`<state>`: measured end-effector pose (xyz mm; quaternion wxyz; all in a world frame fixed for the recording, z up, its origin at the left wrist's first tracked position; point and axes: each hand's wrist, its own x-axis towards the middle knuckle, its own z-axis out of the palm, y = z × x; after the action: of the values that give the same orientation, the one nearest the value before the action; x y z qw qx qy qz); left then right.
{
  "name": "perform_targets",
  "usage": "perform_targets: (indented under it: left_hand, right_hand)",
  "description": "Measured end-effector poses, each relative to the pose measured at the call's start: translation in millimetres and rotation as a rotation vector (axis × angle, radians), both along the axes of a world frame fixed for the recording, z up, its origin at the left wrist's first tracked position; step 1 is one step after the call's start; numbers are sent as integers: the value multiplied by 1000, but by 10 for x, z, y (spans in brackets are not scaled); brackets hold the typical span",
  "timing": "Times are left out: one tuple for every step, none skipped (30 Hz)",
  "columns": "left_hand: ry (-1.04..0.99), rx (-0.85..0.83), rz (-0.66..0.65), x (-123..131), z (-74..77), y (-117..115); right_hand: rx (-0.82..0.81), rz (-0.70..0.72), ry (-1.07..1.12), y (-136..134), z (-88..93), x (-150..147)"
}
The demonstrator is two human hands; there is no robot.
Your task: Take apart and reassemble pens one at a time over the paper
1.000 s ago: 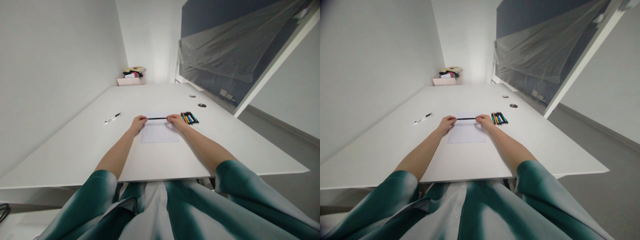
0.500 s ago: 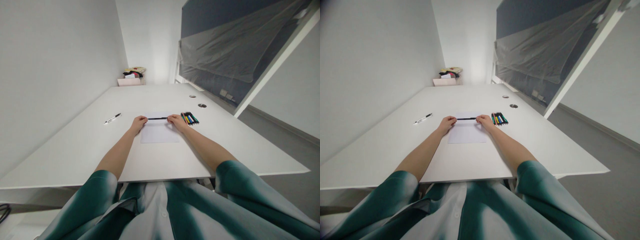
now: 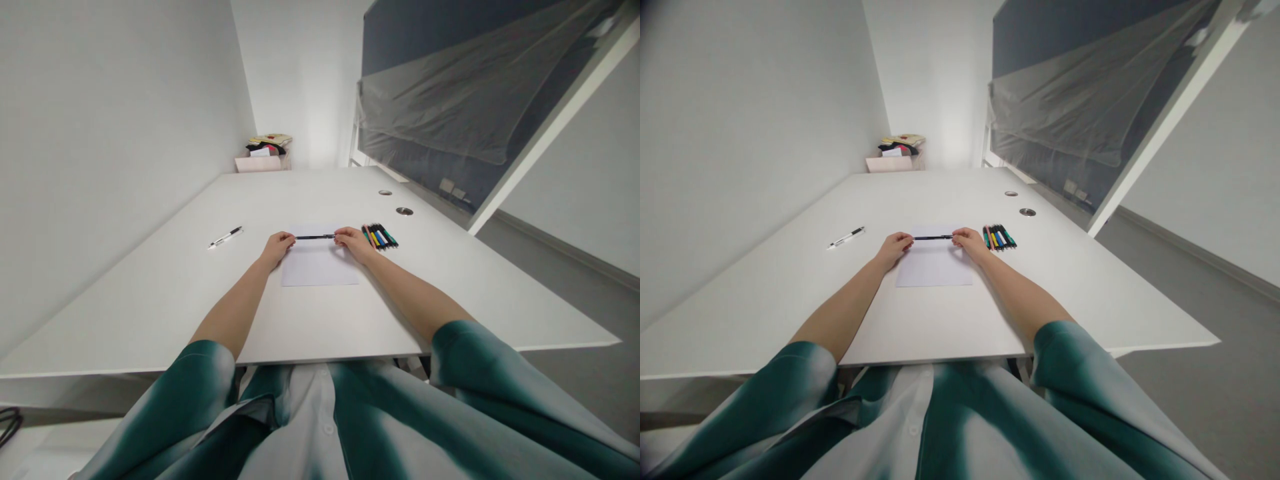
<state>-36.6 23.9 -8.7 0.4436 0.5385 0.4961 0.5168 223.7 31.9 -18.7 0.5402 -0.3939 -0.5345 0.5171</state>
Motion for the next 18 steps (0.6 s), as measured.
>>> perform_targets:
  left_hand:
    - [3,-2,3,2,1,1]
    - [4,-4,5,5,2,2]
    - [4,-4,7,7,3,4]
    - [3,-4,10,9,3,6]
    - [2,-3,12,12,2,7]
    - [2,-1,13,13,2,9]
    - [5,-1,12,15,1,11]
    - [8,-1,12,16,1,12]
    - [11,-1,11,17,1,13]
    - [13,1,9,17,2,13]
    - [15,2,6,16,2,12]
    - [15,4,3,15,3,10]
    - [15,6,1,13,4,8]
    - [15,8,0,11,4,6]
    - [18,9,0,9,5,4]
    - [21,10,3,8,5,3]
    - [26,9,5,8,5,2]
    - [30,7,7,9,5,3]
  right_hand:
    - [-3,5,-2,-1,3,3]
    - [-6,8,-4,-3,6,6]
    - [-9,10,-7,-4,9,8]
    - [-12,12,-10,-5,11,9]
    - [-13,12,-12,-7,13,9]
    - [-16,11,-13,-8,13,9]
    - [-19,10,-15,-8,14,8]
    - [-23,6,-16,-8,13,6]
    - [-27,3,-19,-7,12,4]
    - [-31,1,-21,-5,11,3]
    - [-36,1,-23,-3,10,1]
    - [-40,2,-23,-1,10,0]
    - [-43,4,-21,1,10,-1]
    - [-46,6,-20,1,11,-1]
    - [-47,9,-20,1,12,-1]
    - [-46,10,-21,-1,15,-1]
    - [-45,12,-24,-3,18,0]
    - [-43,13,-27,-6,21,0]
